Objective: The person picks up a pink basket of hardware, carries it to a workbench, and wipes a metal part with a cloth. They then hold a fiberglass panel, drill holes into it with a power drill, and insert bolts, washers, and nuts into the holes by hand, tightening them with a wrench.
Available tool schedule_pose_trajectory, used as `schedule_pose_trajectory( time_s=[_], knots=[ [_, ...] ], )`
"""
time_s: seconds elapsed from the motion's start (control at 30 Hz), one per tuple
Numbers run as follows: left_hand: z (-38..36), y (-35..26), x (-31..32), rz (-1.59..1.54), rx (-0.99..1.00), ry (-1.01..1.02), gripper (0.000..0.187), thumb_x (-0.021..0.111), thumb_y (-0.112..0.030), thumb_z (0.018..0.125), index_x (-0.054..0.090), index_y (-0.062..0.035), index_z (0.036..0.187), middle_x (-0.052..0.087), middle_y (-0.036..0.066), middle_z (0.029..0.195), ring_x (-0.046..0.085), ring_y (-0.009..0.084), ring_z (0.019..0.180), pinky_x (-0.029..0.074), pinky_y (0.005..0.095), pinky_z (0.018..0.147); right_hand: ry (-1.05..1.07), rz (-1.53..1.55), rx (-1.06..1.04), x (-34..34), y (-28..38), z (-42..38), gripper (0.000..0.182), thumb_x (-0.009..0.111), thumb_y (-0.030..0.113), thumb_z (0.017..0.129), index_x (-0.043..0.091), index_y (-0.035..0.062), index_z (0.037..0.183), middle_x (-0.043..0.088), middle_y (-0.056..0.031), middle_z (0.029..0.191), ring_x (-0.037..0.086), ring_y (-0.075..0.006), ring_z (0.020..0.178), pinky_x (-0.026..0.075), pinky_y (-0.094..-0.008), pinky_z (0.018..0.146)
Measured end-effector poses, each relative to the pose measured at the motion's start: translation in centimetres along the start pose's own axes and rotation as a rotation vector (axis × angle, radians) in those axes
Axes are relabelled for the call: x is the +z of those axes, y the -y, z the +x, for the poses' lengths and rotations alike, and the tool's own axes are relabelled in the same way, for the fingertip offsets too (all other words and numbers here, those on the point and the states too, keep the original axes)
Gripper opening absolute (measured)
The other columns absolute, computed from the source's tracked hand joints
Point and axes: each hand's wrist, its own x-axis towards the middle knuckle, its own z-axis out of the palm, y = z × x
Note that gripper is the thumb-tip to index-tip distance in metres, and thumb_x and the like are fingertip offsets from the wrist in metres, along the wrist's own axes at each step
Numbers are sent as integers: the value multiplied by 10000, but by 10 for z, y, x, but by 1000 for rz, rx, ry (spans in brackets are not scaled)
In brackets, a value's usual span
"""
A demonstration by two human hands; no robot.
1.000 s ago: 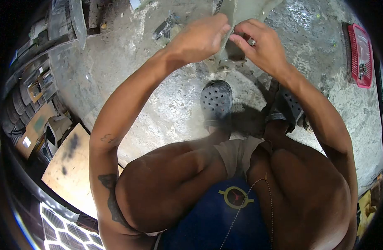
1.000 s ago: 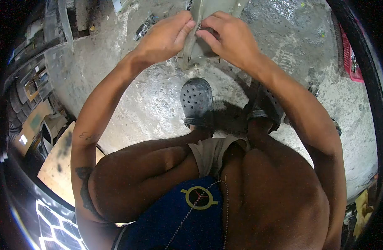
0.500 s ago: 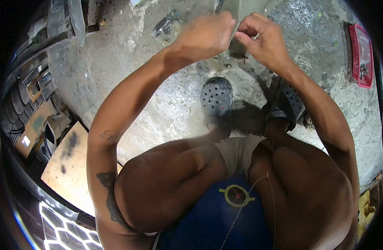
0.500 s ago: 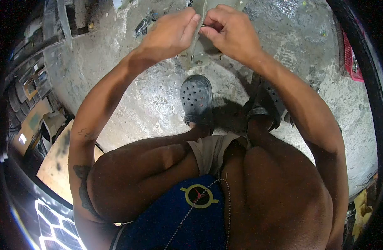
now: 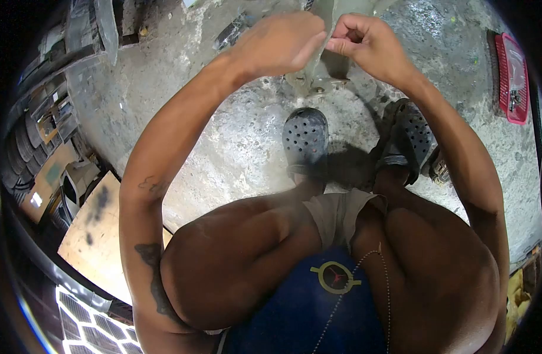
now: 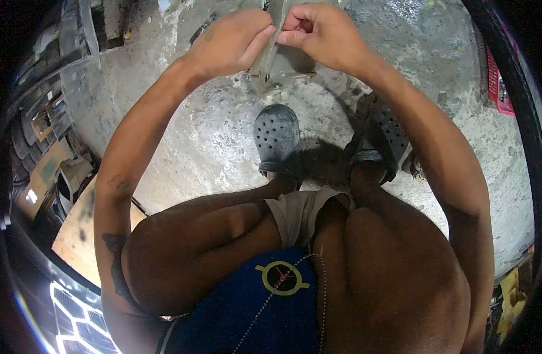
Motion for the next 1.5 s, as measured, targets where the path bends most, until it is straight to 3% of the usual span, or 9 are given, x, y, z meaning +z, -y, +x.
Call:
schedule_pose_trajectory(
  time_s=[0.47,0.6,0.8,0.87,1.03,1.1,1.2,1.3,1.5],
  knots=[
    [12,-25,10,-180,-518,-5,406,377,-263,952,575,36,761,604,236,688,620,407,681,468,487,667,-381,-660,-549,24,3,-12,132,727,95,822,619,27,853,575,-96,781,601,-258,651,484,-373,592],
    [26,-15,-13,-140,-609,289,310,468,-237,949,649,8,895,640,250,905,611,439,876,474,496,777,-325,-498,-402,24,3,-10,128,729,94,823,621,31,848,570,-96,775,596,-261,645,483,-365,587],
    [2,-1,-2,-156,-280,71,398,374,-274,960,586,26,806,618,293,854,592,479,839,451,528,754,-188,-229,-201,17,-3,0,153,745,117,821,625,33,866,610,-83,819,630,-202,678,508,-320,615],
    [1,9,19,-202,-375,65,387,374,-276,964,578,26,837,612,291,861,587,476,845,449,523,763,-225,-445,-236,17,15,-4,135,710,94,798,600,17,808,594,-163,775,611,-341,693,483,-416,619],
    [12,-6,-25,-753,-696,425,347,386,-274,972,549,29,926,593,285,880,571,475,856,445,517,773,-282,-537,-415,21,12,-3,167,733,107,792,592,18,792,565,-148,785,585,-337,685,461,-421,604],
    [5,3,1,-155,-431,50,341,379,-258,974,545,37,928,593,290,849,570,484,821,446,527,749,-295,-516,-410,23,13,-3,165,732,109,795,594,17,794,568,-147,787,579,-336,678,457,-411,597],
    [-2,8,3,-144,-186,-10,328,369,-241,973,540,36,937,589,296,831,563,501,806,440,545,745,-266,-396,-304,21,11,3,159,732,109,794,601,21,799,563,-149,784,571,-336,674,450,-396,587],
    [0,6,15,-72,-328,1,334,350,-235,972,541,33,917,588,305,847,563,502,828,429,556,766,-167,-140,-131,19,7,4,153,728,106,795,603,19,800,559,-159,769,572,-349,691,450,-408,595],
    [0,7,36,-100,-481,-111,397,325,-232,965,577,33,810,613,280,774,609,451,777,461,512,725,-261,-709,-540,20,8,-1,116,712,61,818,612,6,840,579,-68,745,566,-163,630,450,-296,562]
  ],
)
